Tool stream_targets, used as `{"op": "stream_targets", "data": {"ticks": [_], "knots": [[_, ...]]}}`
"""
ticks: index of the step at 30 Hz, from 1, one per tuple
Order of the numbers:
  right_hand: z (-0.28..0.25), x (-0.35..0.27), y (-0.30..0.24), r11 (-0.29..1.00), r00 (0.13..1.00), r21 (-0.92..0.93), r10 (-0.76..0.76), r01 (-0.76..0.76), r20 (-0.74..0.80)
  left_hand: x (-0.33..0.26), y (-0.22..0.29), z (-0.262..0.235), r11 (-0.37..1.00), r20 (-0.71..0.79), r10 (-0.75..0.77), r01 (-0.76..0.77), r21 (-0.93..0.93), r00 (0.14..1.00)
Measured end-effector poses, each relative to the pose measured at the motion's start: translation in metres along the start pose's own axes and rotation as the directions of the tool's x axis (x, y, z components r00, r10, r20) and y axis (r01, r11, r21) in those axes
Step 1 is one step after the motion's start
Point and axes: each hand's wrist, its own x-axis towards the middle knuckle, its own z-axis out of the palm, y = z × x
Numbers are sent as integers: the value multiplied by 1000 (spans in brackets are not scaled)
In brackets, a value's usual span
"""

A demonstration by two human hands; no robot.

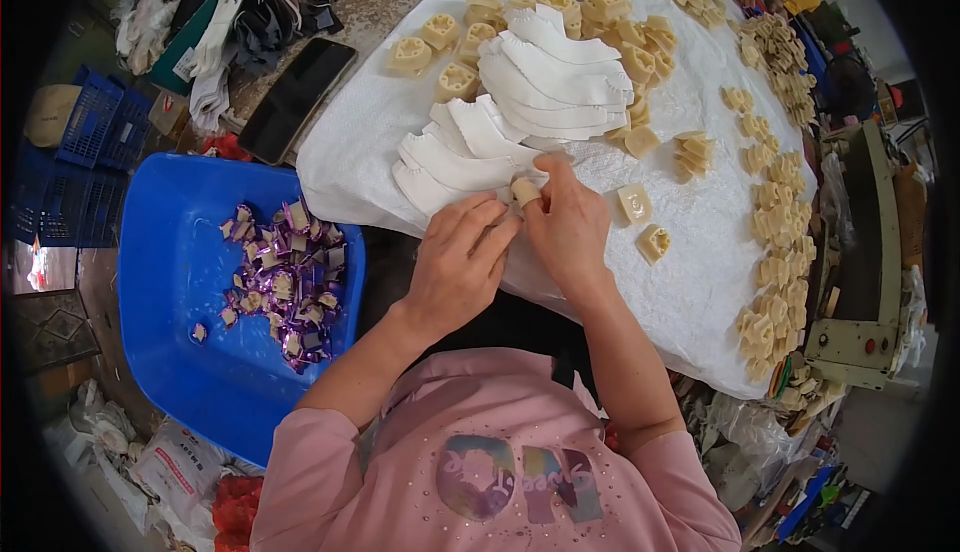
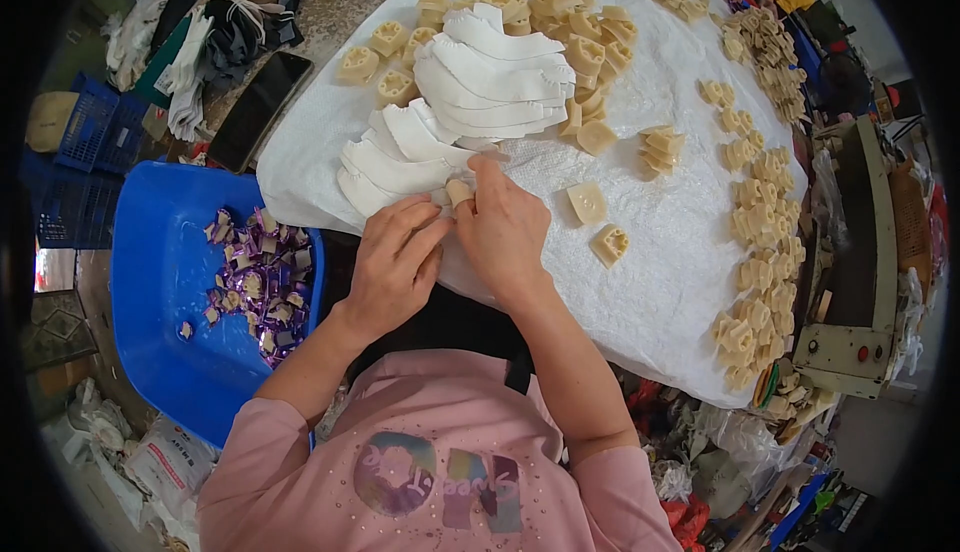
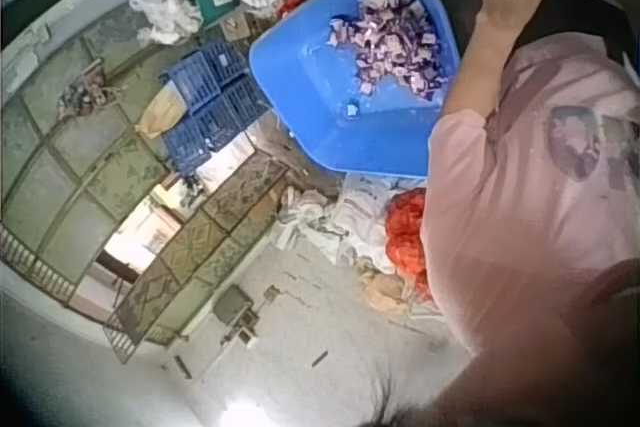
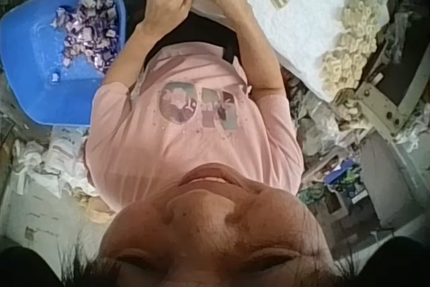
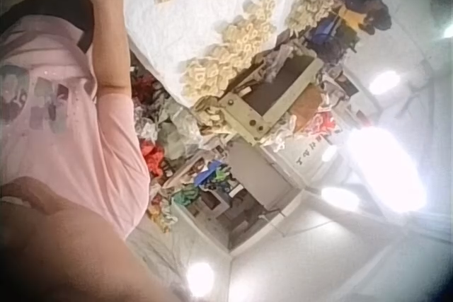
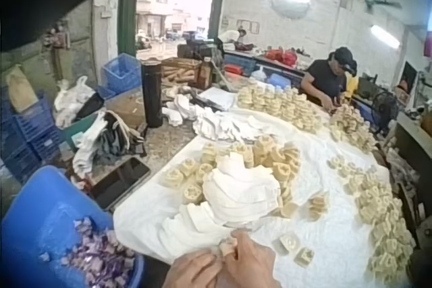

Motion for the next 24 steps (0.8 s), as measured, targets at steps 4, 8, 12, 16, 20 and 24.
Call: {"op": "stream_targets", "data": {"ticks": [4, 8, 12, 16, 20, 24], "knots": [[11, 0, 2, 999, 999, 39, 38, -39, 21, -6, -7, 10, 1000, 23, 9, -9, 24, 1000], [9, 4, -3, 997, 997, 58, 44, -48, 63, -10, -11, 13, 1000, 11, 4, -4, 10, 1000], [-4, 2, -13, 949, 987, 307, 26, -73, 156, -9, -11, 12, 1000, 31, 14, -14, -15, 999], [-25, 8, -37, 672, 947, 692, 42, -263, 319, -14, -14, 10, 999, 32, 31, -31, 8, 999], [-50, -1, -54, 381, 960, 889, -19, -253, 281, -15, -15, 9, 998, 77, 51, -54, 41, 996], [-62, -10, -41, 157, 988, 976, 5, -150, 151, -11, -16, 12, 990, 23, 125, -127, 64, 992]]}}
